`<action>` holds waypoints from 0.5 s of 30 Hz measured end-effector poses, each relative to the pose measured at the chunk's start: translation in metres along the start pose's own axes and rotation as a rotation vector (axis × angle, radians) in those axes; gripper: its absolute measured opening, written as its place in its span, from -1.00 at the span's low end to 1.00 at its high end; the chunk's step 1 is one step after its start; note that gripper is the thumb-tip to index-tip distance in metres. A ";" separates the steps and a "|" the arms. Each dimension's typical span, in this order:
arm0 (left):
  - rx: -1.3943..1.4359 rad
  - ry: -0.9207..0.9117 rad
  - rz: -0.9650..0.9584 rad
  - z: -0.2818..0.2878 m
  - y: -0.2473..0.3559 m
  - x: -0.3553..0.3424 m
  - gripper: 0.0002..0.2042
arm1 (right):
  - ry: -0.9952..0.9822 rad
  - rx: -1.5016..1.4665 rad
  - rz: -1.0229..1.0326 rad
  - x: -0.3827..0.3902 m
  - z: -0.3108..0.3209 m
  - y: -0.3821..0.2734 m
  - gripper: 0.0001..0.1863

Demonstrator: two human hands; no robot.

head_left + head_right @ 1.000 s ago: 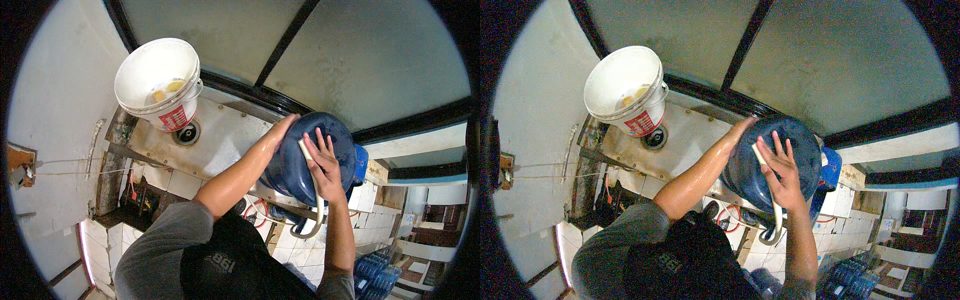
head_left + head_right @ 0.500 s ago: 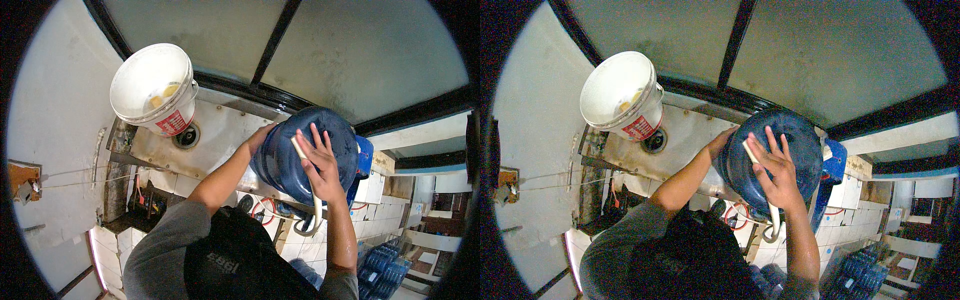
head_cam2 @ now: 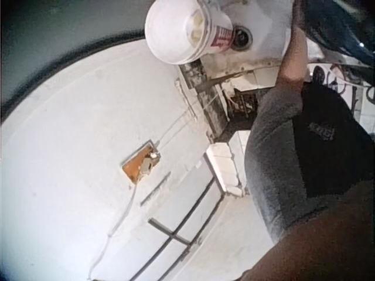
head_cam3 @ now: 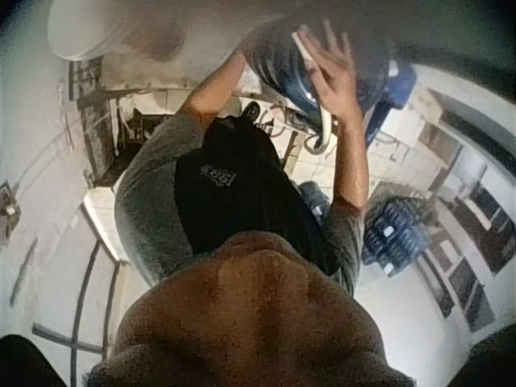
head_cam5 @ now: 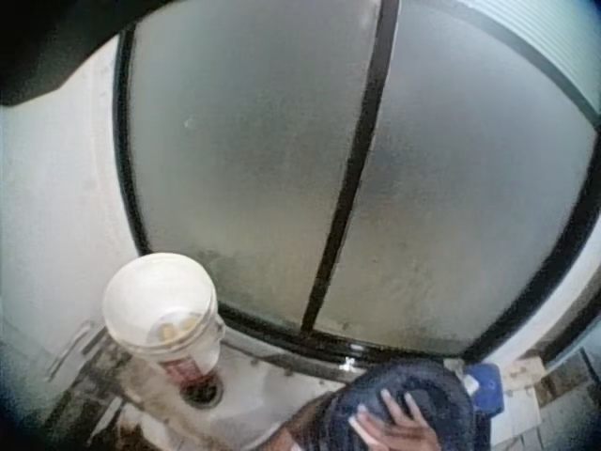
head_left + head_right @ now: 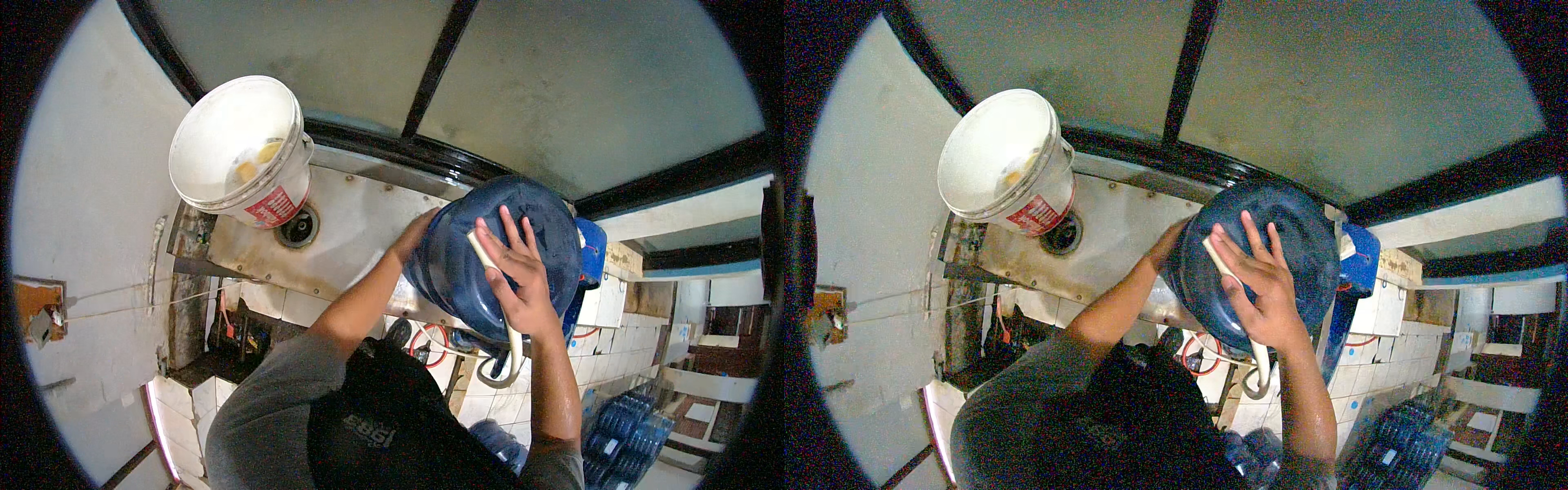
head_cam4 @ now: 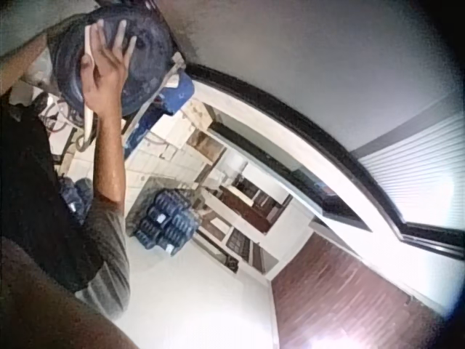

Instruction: The person washes a large blue water bottle by rinsing it with a hose, placing it on a cleaning apparatus, and wiping the exterior with a sponge and their hands.

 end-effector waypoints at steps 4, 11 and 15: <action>0.235 -0.030 0.311 -0.067 0.034 -0.002 -0.53 | -0.005 -0.010 -0.018 0.001 0.000 0.002 -0.49; -0.343 0.083 -0.405 -0.029 0.035 0.037 -0.27 | -0.006 -0.026 -0.008 0.006 0.000 0.004 -0.49; -0.355 0.114 -0.479 -0.006 0.003 0.042 -0.29 | -0.005 -0.014 0.001 0.004 0.001 0.001 -0.49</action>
Point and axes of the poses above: each hand's wrist, its own x-axis away from the middle knuckle, its own z-axis out of the back of the hand, y = z × x, the point moved 10 cm from there along -x, towards the middle knuckle, and after that the axes turned 13 degrees about -y, right-handed, at the moved point
